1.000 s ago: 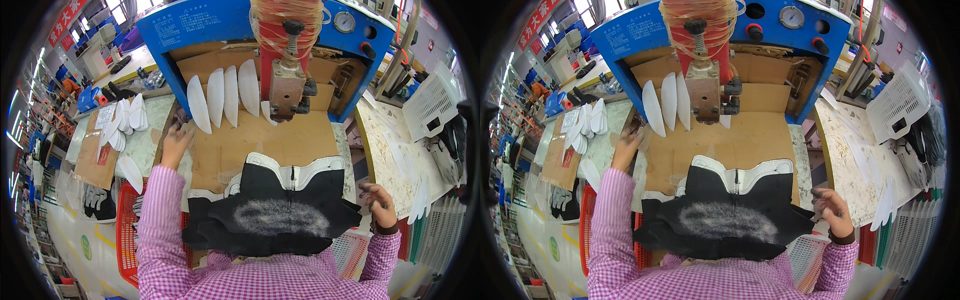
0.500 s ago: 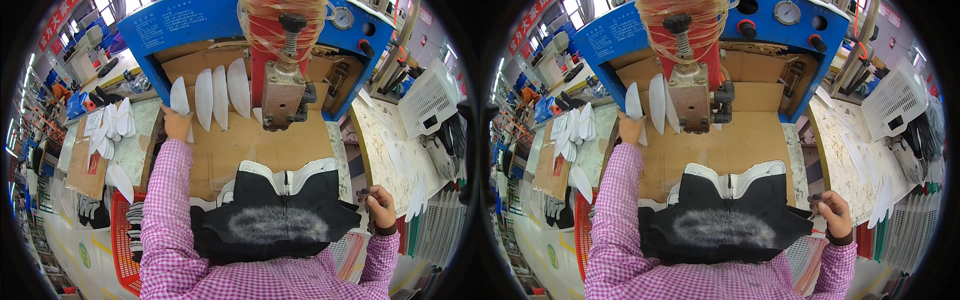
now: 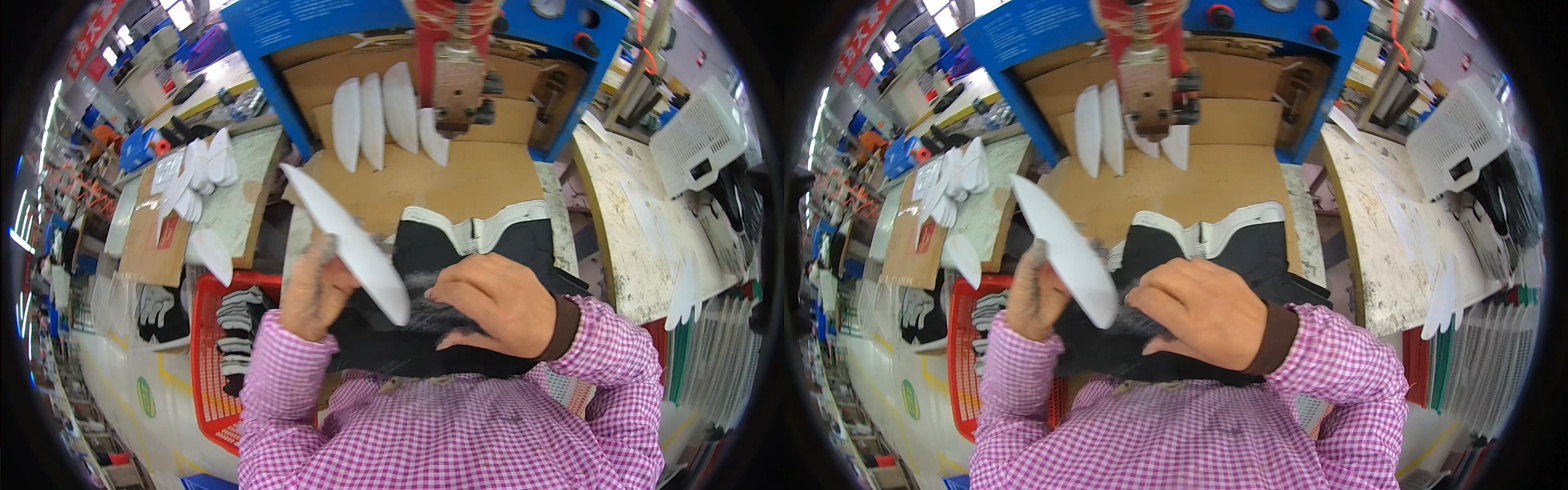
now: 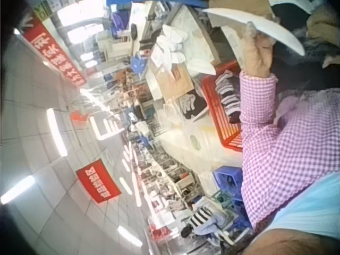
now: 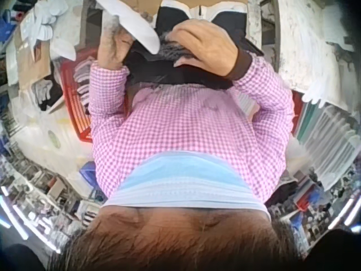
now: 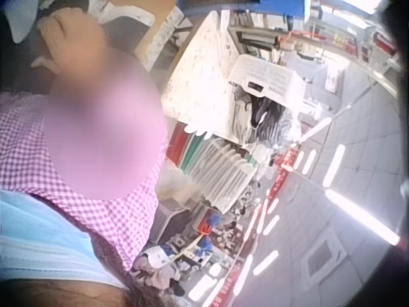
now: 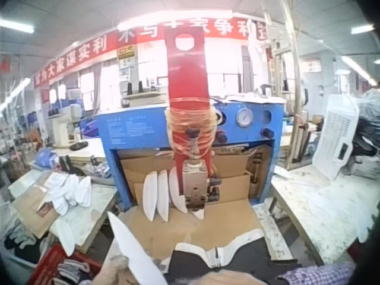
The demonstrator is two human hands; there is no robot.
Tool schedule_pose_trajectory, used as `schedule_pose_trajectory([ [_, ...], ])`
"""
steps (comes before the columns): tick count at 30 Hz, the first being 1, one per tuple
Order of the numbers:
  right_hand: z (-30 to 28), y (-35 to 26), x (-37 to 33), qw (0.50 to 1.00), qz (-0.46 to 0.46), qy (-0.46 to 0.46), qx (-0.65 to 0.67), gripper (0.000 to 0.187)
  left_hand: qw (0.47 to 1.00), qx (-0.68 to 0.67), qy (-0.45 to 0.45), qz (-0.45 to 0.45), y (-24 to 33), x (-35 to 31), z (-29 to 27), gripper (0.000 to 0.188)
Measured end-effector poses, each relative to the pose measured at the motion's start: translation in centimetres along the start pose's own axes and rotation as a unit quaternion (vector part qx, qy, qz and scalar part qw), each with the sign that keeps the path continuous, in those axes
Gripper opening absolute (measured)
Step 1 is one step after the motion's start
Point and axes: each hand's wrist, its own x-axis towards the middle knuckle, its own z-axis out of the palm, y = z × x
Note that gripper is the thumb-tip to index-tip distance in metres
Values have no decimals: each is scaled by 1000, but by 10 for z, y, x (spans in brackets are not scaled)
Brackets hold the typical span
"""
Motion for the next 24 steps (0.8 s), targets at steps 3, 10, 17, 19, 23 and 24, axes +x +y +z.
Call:
schedule_pose_trajectory([
  [3,15,-13,12,996,-69,56,-32,35,999,-25,-34,-21,-15,-15,18,55],
  [10,17,-33,0,986,-104,105,-82,24,999,0,-35,5,-11,-27,20,84],
  [17,20,-40,-15,991,-85,101,-10,29,998,-28,19,46,-17,-29,24,50],
  [19,8,-35,-17,991,-71,113,30,31,999,-9,23,25,-14,-32,21,43],
  [23,-23,-32,-22,988,84,94,93,19,991,68,-113,-37,-8,-39,17,46],
  [24,-28,-26,-20,982,103,80,139,19,984,103,-126,-76,-8,-40,17,57],
])
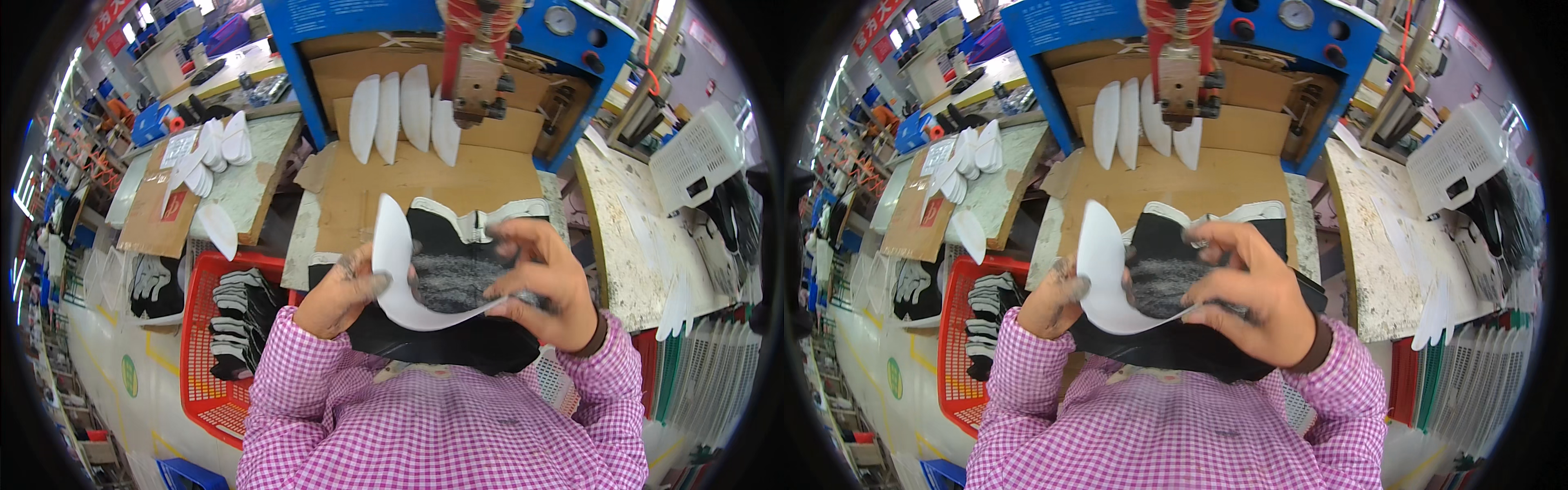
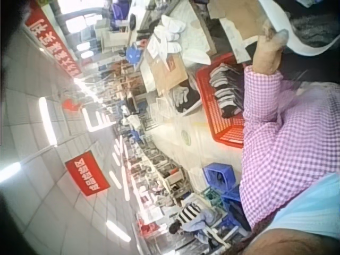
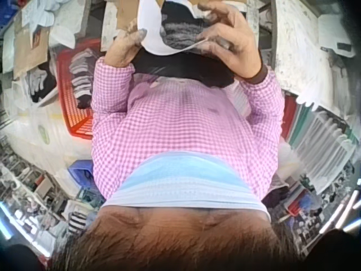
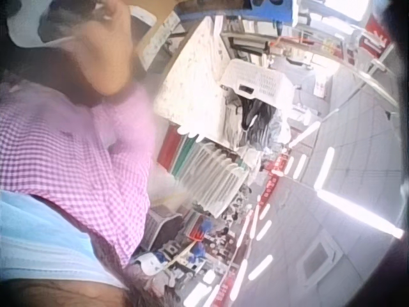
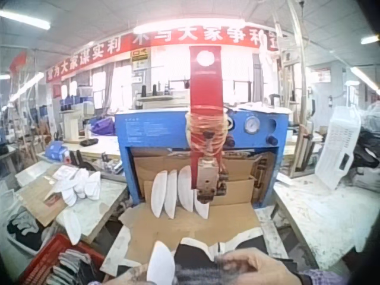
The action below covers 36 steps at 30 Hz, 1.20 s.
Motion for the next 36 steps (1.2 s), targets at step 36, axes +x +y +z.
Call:
schedule_pose_trajectory([
  [36,14,98,-94,868,226,203,392,15,957,-144,250,-7,-97,-14,10,17],
])
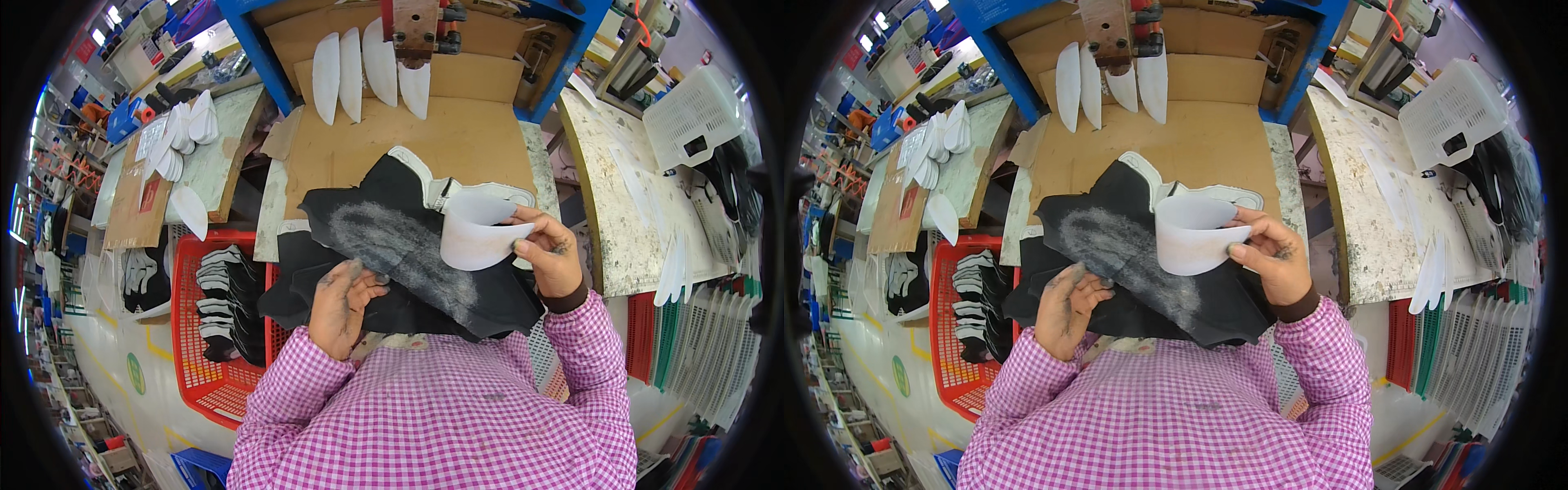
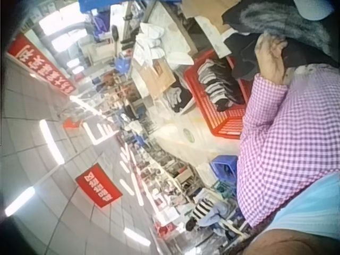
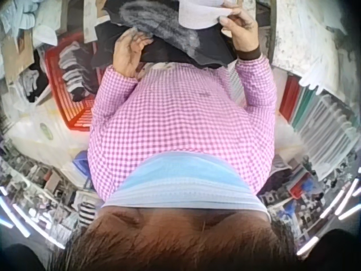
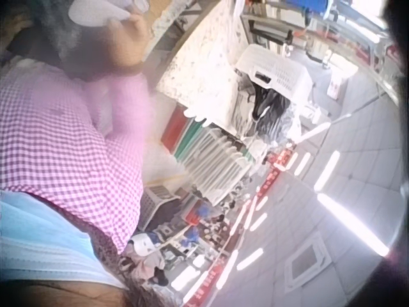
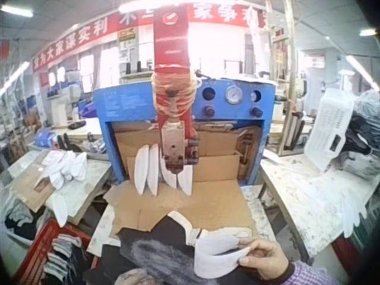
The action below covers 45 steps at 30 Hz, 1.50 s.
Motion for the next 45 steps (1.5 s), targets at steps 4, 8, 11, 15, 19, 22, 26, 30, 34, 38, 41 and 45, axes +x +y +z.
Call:
schedule_pose_trajectory([
  [4,-9,-14,-2,999,33,-18,7,16,992,119,-7,30,-3,16,0,20],
  [8,5,-57,0,947,-158,-39,-276,18,987,153,-22,39,-5,28,0,19],
  [11,28,-96,6,757,-249,-184,-575,20,988,149,-24,43,-5,35,0,20],
  [15,73,-88,19,621,-340,-310,-635,12,983,158,-17,92,-9,41,-3,20],
  [19,97,-80,33,572,-382,-352,-634,8,970,204,-16,130,-14,40,-6,20],
  [22,107,-77,38,567,-379,-376,-628,10,967,212,-23,141,-13,38,-6,21],
  [26,115,-76,41,569,-362,-395,-624,11,965,219,-31,141,-12,37,-5,21],
  [30,117,-73,43,567,-362,-399,-623,11,967,205,-20,153,-11,35,-3,9],
  [34,118,-70,42,566,-346,-403,-631,15,965,208,-31,154,-10,35,-3,16],
  [38,116,-67,40,570,-336,-406,-630,18,967,199,-37,153,-10,34,-3,18],
  [41,112,-63,39,574,-335,-413,-623,17,974,171,-41,142,-10,34,-2,16],
  [45,104,-60,38,577,-321,-420,-623,16,990,107,-78,56,-3,38,-8,22],
])
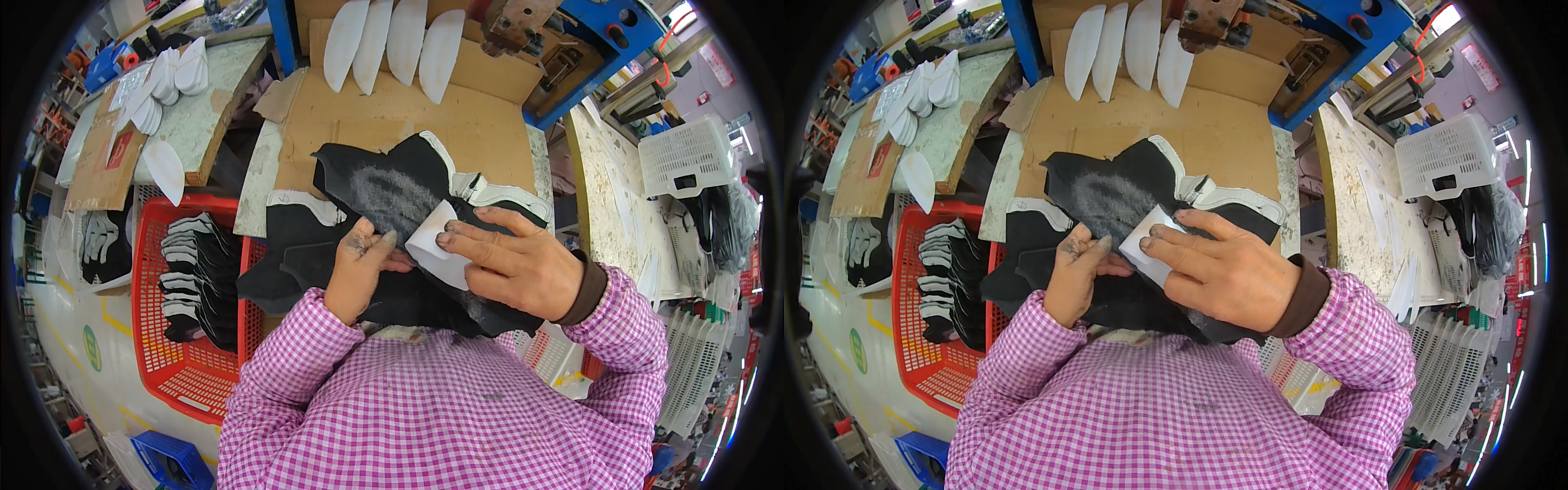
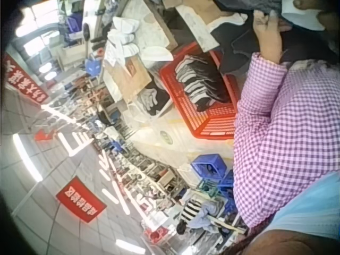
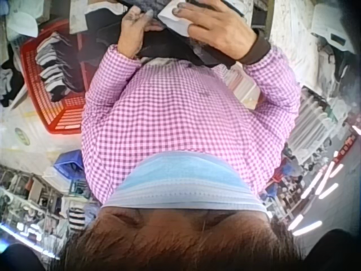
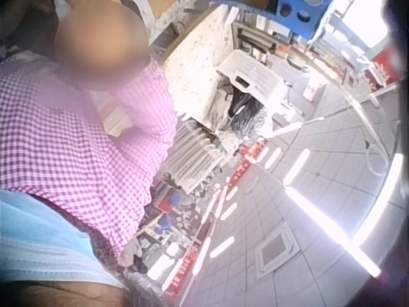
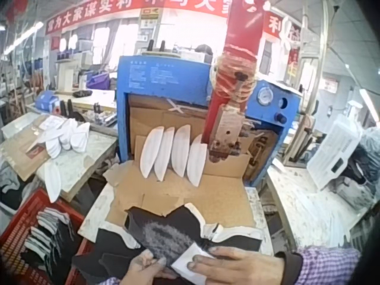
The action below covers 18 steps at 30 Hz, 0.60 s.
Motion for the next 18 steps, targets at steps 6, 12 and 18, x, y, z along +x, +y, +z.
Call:
schedule_pose_trajectory([
  [6,0,2,-7,999,17,-1,33,15,978,-125,-136,-97,18,12,-22,46],
  [12,5,5,0,997,9,-26,70,17,977,83,-164,-110,22,26,-10,55],
  [18,16,10,12,994,7,-22,105,17,944,291,-150,31,15,28,2,54],
])
